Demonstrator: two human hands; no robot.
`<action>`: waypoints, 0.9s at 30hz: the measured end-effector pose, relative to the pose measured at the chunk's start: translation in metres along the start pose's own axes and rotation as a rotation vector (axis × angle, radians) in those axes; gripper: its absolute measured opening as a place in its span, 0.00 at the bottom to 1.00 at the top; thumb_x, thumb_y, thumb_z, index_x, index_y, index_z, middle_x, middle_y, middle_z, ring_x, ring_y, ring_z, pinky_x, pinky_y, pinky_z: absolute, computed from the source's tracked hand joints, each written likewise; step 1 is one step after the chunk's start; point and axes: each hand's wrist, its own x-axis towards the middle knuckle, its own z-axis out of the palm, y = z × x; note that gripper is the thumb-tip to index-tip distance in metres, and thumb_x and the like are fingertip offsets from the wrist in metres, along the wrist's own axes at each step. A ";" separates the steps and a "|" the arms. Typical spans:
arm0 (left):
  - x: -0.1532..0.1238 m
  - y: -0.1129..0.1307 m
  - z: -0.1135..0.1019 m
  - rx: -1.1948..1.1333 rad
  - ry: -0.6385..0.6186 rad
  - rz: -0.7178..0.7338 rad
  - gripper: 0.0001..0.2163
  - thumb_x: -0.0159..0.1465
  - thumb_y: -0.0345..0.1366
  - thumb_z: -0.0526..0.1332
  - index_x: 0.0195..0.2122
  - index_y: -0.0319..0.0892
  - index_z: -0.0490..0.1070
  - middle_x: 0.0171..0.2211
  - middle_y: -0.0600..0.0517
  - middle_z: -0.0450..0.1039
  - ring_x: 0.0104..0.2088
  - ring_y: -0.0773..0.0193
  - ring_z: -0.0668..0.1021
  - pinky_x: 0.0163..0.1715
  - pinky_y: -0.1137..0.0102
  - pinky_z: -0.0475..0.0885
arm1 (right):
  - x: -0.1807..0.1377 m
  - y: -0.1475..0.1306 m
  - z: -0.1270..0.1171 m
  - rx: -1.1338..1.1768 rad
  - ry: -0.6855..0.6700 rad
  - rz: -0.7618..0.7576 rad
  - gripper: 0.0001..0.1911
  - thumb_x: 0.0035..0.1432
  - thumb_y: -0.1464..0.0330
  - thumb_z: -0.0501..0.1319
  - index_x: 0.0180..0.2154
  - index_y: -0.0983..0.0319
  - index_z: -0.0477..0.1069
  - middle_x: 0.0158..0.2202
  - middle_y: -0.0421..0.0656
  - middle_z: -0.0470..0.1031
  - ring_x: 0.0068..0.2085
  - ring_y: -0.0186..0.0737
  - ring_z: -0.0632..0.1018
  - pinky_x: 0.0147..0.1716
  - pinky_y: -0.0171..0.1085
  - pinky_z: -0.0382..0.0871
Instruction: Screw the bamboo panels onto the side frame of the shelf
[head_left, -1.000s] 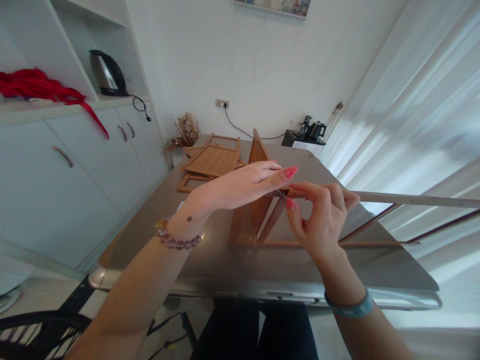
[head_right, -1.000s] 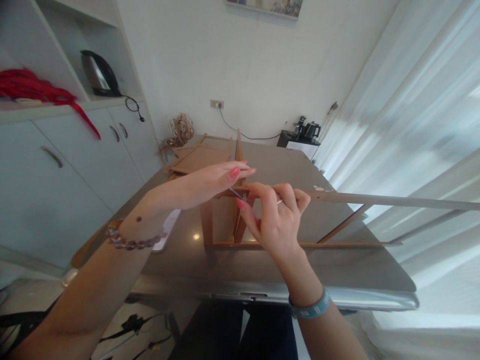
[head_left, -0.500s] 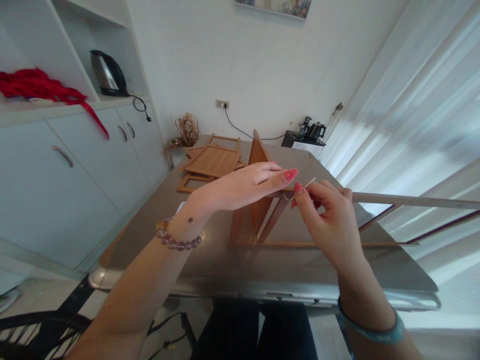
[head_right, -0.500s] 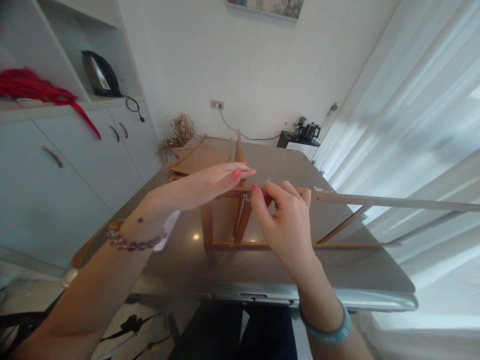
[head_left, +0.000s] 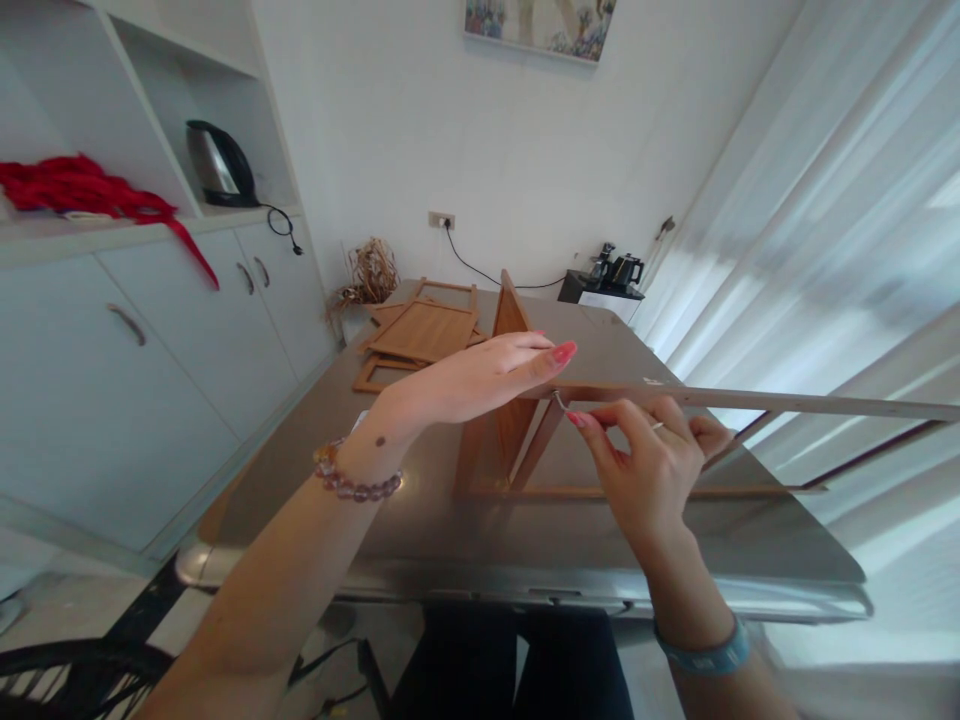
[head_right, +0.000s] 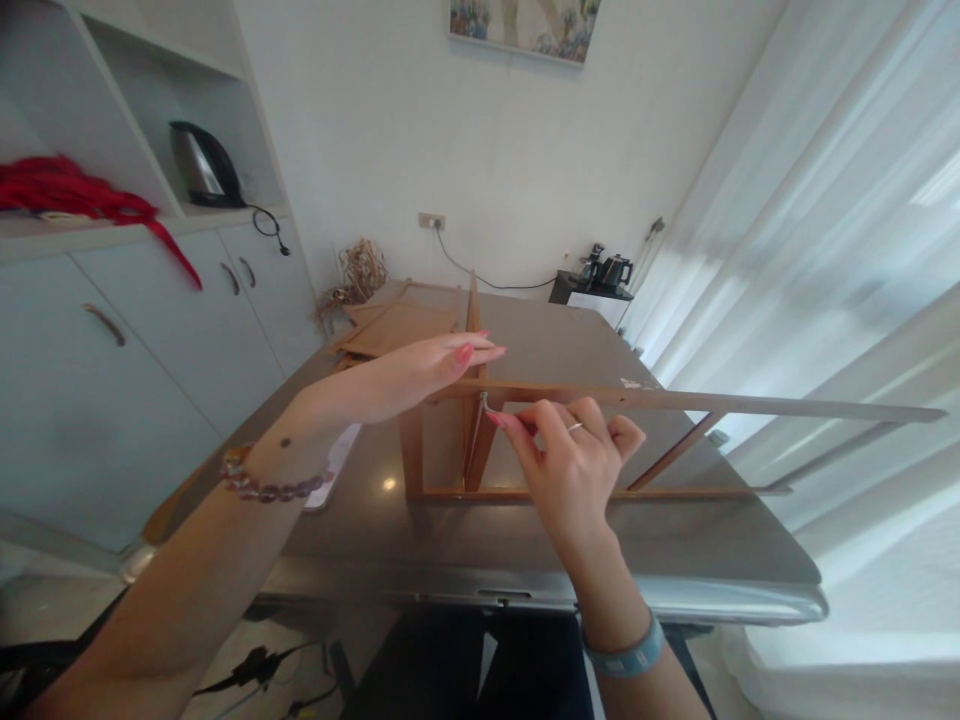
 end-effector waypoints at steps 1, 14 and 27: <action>-0.001 0.000 0.000 -0.004 0.005 -0.007 0.36 0.65 0.60 0.31 0.61 0.44 0.62 0.65 0.49 0.55 0.65 0.59 0.58 0.64 0.63 0.47 | -0.003 -0.004 0.002 0.035 -0.043 0.016 0.19 0.61 0.56 0.59 0.22 0.59 0.68 0.17 0.36 0.70 0.26 0.34 0.68 0.37 0.40 0.49; -0.003 0.002 -0.001 -0.019 0.006 -0.016 0.40 0.63 0.62 0.29 0.61 0.42 0.62 0.65 0.49 0.54 0.65 0.56 0.57 0.65 0.63 0.45 | -0.004 -0.039 0.017 0.284 -0.057 0.322 0.22 0.55 0.47 0.58 0.27 0.60 0.68 0.22 0.34 0.74 0.24 0.32 0.69 0.37 0.39 0.52; -0.003 0.001 0.000 -0.100 0.008 0.013 0.40 0.63 0.62 0.30 0.60 0.42 0.62 0.65 0.49 0.55 0.65 0.53 0.58 0.64 0.61 0.49 | 0.042 0.005 0.009 -0.003 -0.337 -0.369 0.24 0.65 0.52 0.49 0.23 0.57 0.65 0.22 0.35 0.68 0.31 0.34 0.65 0.31 0.42 0.40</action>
